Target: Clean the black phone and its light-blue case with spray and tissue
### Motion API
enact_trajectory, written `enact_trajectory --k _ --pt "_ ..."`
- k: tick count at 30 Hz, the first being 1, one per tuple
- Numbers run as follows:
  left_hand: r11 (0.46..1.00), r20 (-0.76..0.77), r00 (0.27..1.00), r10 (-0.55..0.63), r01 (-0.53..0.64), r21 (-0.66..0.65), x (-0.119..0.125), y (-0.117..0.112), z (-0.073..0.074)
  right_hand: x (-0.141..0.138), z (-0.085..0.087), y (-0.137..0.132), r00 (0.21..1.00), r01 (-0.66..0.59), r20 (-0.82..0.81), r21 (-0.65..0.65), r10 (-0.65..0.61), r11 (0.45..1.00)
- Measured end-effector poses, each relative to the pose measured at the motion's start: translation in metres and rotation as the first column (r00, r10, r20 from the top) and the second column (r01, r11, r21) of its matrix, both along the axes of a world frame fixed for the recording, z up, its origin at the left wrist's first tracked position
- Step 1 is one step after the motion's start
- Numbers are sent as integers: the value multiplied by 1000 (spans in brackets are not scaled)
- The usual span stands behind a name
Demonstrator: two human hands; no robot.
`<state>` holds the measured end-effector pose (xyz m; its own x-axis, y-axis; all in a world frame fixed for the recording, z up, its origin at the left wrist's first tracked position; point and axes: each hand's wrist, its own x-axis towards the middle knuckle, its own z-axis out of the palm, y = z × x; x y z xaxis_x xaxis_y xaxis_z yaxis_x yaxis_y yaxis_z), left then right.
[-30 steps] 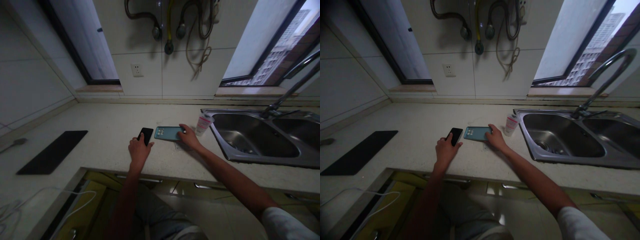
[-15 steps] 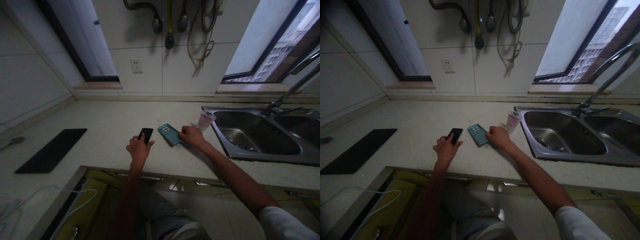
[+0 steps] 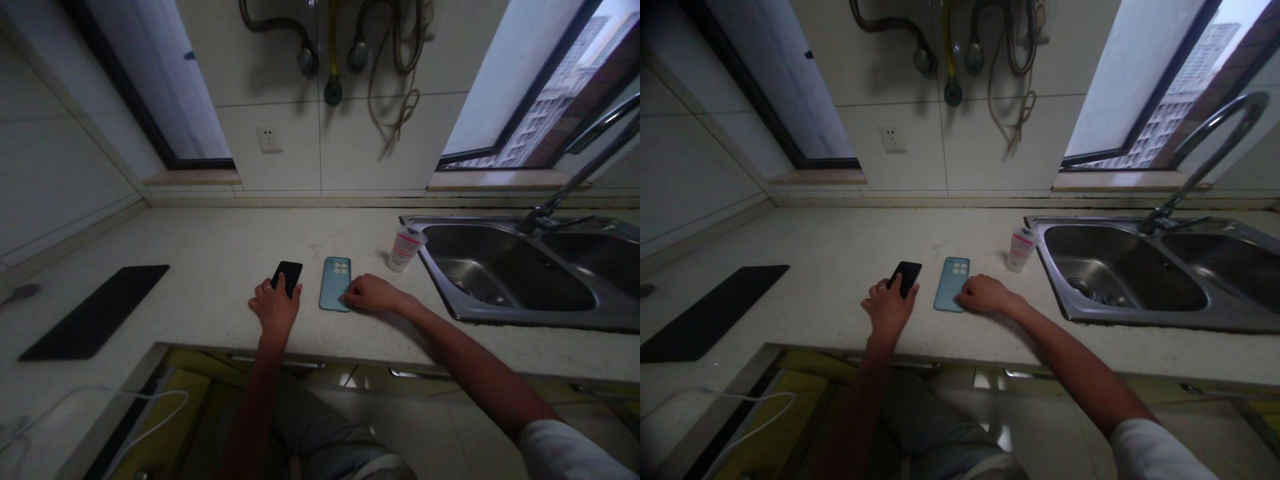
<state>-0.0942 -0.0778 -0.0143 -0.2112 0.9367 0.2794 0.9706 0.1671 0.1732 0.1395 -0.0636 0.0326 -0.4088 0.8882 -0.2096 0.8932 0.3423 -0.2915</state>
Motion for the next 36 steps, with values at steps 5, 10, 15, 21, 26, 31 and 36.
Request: enact_trajectory --k 5,10,15,21,26,31,36 --pt "995 -22 999 -32 34 98 6 -2 1 8 0 7 996 89 -43 140 -84 986" --pt "942 35 957 -289 277 191 30 3 8 7 -5 8 994 99 23 188 -105 977" --pt "774 188 751 -633 614 157 71 28 23 7 -7 9 996 91 -36 254 -85 963" --pt "691 297 631 -717 700 180 93 61 32 35 6 9 852 330 -514 670 96 665" --pt "656 269 625 -733 754 35 83 69 12 87 26 16 546 807 -805 580 234 110" --pt "678 174 676 -716 733 -55 78 66 6 123 21 39 267 825 -964 237 16 512" --pt "747 133 747 -651 662 -62 76 66 11 123 -4 51 328 617 -905 -12 -272 787"
